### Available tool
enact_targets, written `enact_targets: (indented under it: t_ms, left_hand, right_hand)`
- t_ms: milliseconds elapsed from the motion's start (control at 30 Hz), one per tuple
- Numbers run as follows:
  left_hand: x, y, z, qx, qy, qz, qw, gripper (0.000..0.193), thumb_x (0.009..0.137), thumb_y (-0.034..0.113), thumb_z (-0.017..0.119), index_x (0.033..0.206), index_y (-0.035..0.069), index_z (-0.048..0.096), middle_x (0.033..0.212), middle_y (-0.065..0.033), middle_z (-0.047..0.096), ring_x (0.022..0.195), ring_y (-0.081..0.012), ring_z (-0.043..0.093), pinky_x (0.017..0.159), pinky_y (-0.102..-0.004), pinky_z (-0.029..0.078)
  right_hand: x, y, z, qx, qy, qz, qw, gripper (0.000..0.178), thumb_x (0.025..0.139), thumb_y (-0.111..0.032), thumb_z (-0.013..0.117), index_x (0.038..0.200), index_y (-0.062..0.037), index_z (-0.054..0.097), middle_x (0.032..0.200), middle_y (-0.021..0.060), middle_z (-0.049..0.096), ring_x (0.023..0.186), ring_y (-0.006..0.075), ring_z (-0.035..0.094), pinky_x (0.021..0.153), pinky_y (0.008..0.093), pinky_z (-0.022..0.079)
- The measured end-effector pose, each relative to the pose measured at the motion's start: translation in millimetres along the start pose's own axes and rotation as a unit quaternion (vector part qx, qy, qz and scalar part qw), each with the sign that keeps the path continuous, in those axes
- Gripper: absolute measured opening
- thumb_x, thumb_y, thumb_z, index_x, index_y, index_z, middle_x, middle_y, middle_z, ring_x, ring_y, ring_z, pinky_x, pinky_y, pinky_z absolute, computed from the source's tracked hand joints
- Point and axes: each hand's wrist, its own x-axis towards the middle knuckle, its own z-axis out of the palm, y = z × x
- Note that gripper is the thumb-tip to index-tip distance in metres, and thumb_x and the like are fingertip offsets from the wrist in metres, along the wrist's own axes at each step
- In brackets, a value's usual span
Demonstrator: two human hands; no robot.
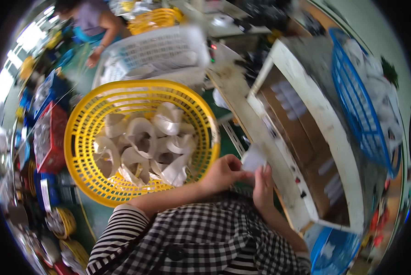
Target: The person assembles shoe heel components by inserting plastic stiffener inserts into fabric counters and shaping them by hand.
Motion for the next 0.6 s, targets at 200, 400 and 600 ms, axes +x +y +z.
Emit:
enact_targets:
  t_ms: [200,400,600]
  left_hand:
    - [21,4,8,-0.234,-0.185,-0.101,0.949,0.024,0.085,0.014,0.067,0.101,-0.001,0.057,0.095,-0.0053,0.062,0.089,-0.01,0.058,0.079,-0.0223,0.046]
    - [38,-13,12,-0.157,-0.097,-0.076,0.98,0.029,0.084,0.013,0.068,0.106,-0.003,0.058,0.097,-0.0075,0.064,0.088,-0.0118,0.059,0.08,-0.0252,0.047]
    - [44,-3,7,-0.202,-0.145,-0.135,0.959,0.032,0.088,0.022,0.064,0.105,-0.004,0.061,0.092,-0.0066,0.066,0.082,-0.0101,0.06,0.075,-0.0243,0.048]
  right_hand:
    - [16,6,-10,-0.001,0.002,-0.092,0.996,0.045,0.099,-0.026,0.038,0.131,0.005,0.03,0.122,0.0191,0.043,0.11,0.0253,0.045,0.095,0.0359,0.036]
    - [47,10,-36,-0.09,-0.08,-0.073,0.99,0.038,0.1,-0.029,0.036,0.117,0.0035,0.046,0.108,0.0151,0.054,0.101,0.0229,0.051,0.091,0.0336,0.04]
    - [178,62,-117,-0.193,0.02,-0.031,0.981,0.037,0.093,-0.035,0.051,0.098,-0.0007,0.063,0.086,0.0109,0.069,0.082,0.0203,0.066,0.073,0.033,0.05]
